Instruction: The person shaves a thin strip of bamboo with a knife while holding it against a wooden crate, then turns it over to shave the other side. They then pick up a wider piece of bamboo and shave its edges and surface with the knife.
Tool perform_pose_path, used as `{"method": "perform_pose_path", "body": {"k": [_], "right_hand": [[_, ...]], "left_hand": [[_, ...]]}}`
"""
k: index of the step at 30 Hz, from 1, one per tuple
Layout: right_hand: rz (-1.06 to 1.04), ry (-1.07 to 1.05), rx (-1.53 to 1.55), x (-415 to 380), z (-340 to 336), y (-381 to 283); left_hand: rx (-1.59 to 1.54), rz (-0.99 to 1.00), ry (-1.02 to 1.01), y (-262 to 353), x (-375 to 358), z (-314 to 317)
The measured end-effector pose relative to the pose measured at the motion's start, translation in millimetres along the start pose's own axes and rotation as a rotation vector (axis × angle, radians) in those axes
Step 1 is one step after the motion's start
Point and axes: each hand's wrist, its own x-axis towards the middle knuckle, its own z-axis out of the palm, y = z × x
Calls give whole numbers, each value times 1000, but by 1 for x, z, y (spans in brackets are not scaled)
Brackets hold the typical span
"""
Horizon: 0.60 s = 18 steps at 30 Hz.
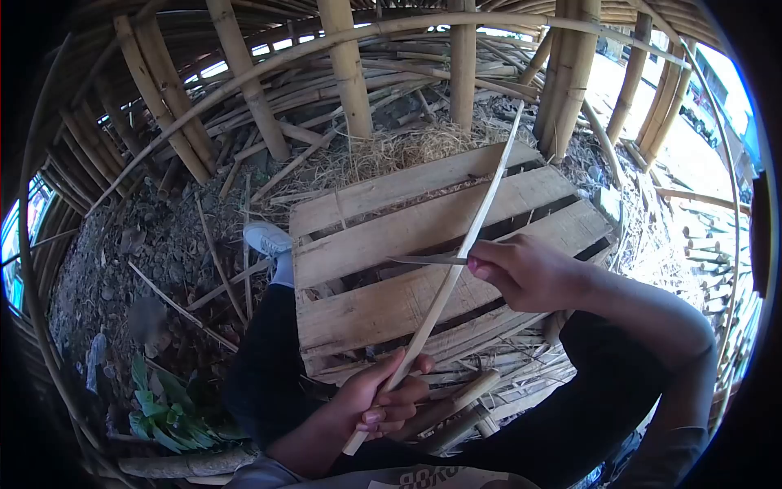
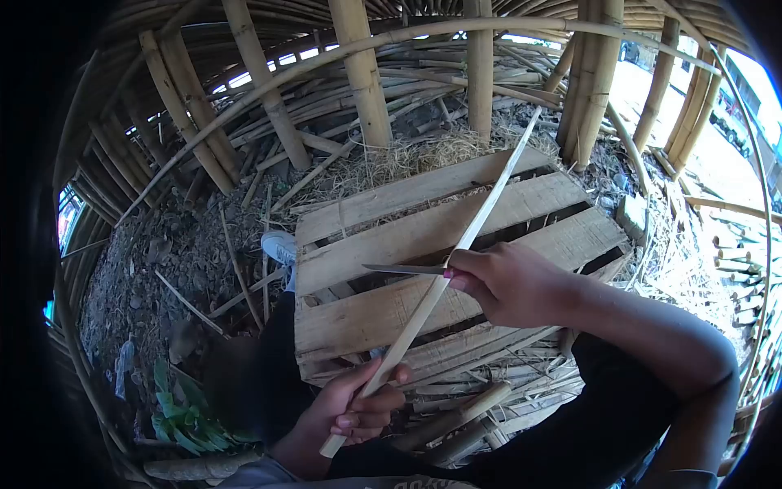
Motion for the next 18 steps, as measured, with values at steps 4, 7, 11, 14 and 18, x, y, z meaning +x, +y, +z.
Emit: {"method": "perform_pose_path", "body": {"k": [4, 7, 11, 14, 18], "right_hand": [[66, -104, 77, -9, 28, -21], [46, -199, 127, -11, 44, -43], [-38, -187, 166, -16, 60, -54], [-23, -211, 172, -21, 60, -56], [-51, -207, 218, -29, 65, -51]], "left_hand": [[5, 16, 32, -1, 0, 4], [148, 46, 178, -6, 2, 9], [192, 41, 179, -12, 0, 13], [189, 93, 143, -21, -4, 3], [413, 202, 213, -19, -8, 9]]}}
